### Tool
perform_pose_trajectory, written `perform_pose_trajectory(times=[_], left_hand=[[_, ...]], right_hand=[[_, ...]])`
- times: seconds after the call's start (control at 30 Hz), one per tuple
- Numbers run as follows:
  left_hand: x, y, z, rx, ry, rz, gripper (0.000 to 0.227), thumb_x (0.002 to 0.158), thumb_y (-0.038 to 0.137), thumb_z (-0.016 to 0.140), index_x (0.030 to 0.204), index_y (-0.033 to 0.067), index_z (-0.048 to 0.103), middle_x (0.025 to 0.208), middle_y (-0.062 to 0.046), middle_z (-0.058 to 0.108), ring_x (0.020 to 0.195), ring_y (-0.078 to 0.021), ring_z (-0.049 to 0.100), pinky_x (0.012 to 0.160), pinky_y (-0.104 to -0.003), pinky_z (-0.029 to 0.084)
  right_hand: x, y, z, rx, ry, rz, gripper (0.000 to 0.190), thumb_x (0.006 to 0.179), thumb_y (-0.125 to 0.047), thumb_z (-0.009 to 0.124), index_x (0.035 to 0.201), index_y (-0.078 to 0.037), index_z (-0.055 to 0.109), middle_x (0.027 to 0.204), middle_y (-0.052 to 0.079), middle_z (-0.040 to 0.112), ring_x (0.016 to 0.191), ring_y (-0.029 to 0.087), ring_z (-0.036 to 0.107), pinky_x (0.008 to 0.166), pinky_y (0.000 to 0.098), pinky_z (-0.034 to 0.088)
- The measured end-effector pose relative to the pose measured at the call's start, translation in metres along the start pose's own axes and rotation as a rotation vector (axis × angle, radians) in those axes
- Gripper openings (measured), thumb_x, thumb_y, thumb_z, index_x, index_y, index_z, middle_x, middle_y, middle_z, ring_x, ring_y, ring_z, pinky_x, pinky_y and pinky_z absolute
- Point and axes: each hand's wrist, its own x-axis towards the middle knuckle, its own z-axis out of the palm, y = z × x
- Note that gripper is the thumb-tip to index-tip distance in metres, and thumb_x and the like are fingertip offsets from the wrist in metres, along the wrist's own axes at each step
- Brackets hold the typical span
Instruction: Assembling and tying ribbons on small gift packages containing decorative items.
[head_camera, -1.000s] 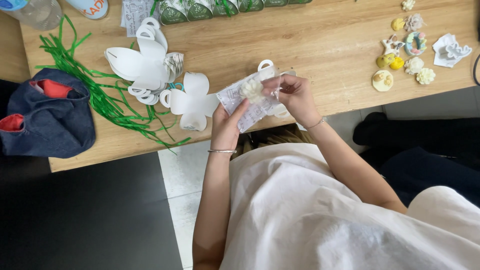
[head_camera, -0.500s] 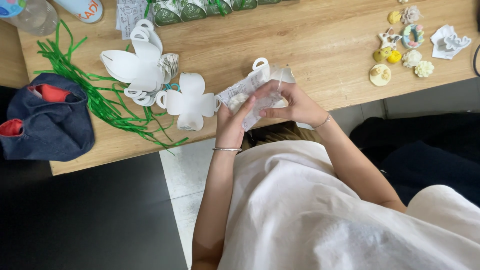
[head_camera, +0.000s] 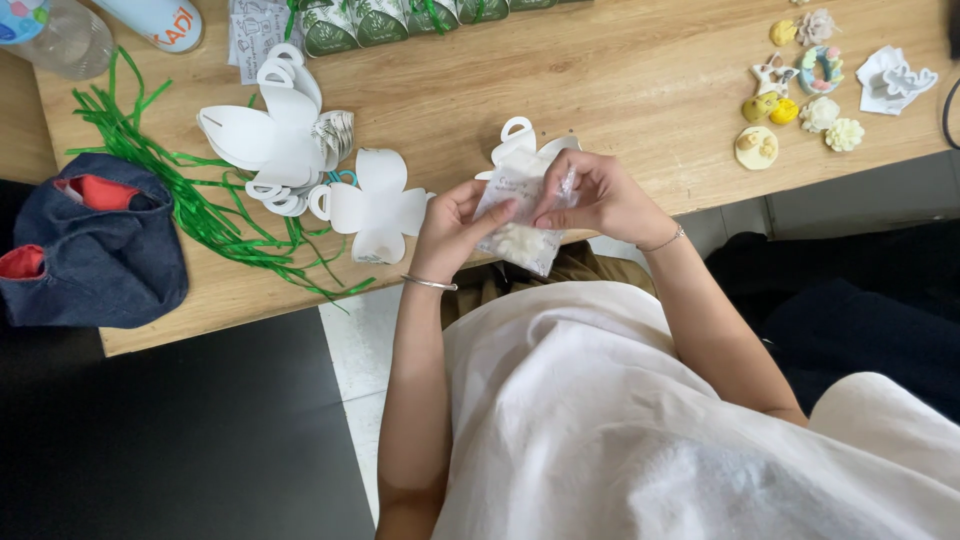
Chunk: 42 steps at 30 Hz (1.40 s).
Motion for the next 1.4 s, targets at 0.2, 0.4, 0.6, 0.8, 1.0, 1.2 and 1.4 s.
perform_pose_trajectory(times=[0.2,0.4,0.6,0.8,1.0,1.2,1.4], left_hand=[[0.0,0.001,0.014,0.112,0.247,0.234,0.019,0.103,0.016,0.07,0.102,-0.0024,0.071,0.092,0.0,0.074,0.084,-0.001,0.061,0.075,-0.018,0.049],[-0.002,-0.016,0.014,0.095,0.244,0.309,0.018,0.112,0.017,0.064,0.111,-0.0009,0.062,0.103,-0.002,0.073,0.091,-0.0022,0.06,0.08,-0.019,0.049],[-0.012,0.035,0.041,0.411,0.253,0.416,0.078,0.098,0.015,0.072,0.156,0.0085,0.02,0.13,-0.006,0.062,0.09,-0.0089,0.069,0.057,-0.021,0.046],[-0.009,0.031,0.028,0.779,0.259,0.423,0.044,0.098,0.015,0.077,0.139,0.0173,0.062,0.093,-0.008,0.078,0.077,-0.0128,0.074,0.069,-0.027,0.057],[-0.009,0.038,0.027,0.745,0.383,0.319,0.026,0.091,0.016,0.08,0.114,0.0089,0.072,0.092,-0.01,0.079,0.074,-0.015,0.076,0.064,-0.028,0.057],[-0.012,0.044,0.027,0.846,0.447,0.218,0.017,0.098,0.02,0.078,0.104,0.0056,0.071,0.095,-0.01,0.079,0.08,-0.0182,0.075,0.073,-0.031,0.057],[-0.008,0.021,0.023,0.488,0.237,0.334,0.074,0.088,0.029,0.084,0.147,0.0112,0.042,0.141,-0.011,0.06,0.122,-0.0231,0.067,0.105,-0.035,0.054]], right_hand=[[0.004,0.008,-0.008,0.06,0.381,-0.115,0.051,0.086,0.016,0.076,0.126,-0.006,0.052,0.091,0.003,0.069,0.096,0.014,0.072,0.089,0.0312,0.064],[0.008,-0.002,0.001,0.162,0.531,-0.308,0.067,0.086,0.018,0.075,0.14,-0.009,0.045,0.111,0.004,0.067,0.092,0.011,0.068,0.086,0.0288,0.063],[0.005,0.011,-0.01,0.003,0.498,-0.225,0.039,0.092,0.015,0.074,0.127,0.003,0.062,0.126,0.017,0.07,0.114,0.016,0.071,0.096,0.0299,0.063],[-0.001,0.015,-0.021,-0.087,0.452,-0.134,0.032,0.091,0.014,0.073,0.121,0.003,0.072,0.14,0.016,0.066,0.109,0.018,0.074,0.096,0.0293,0.062],[0.0,0.0,-0.012,-0.2,0.418,-0.141,0.037,0.09,0.008,0.071,0.125,-0.002,0.069,0.142,0.011,0.059,0.101,0.016,0.073,0.092,0.0278,0.062],[0.004,0.016,-0.013,-0.253,0.305,-0.238,0.008,0.101,0.003,0.068,0.109,0.003,0.066,0.136,0.015,0.066,0.119,0.018,0.067,0.101,0.0338,0.06],[0.006,0.036,-0.014,-0.058,0.409,-0.101,0.01,0.111,-0.01,0.059,0.117,-0.002,0.058,0.101,0.007,0.071,0.098,0.011,0.07,0.096,0.0326,0.063]])
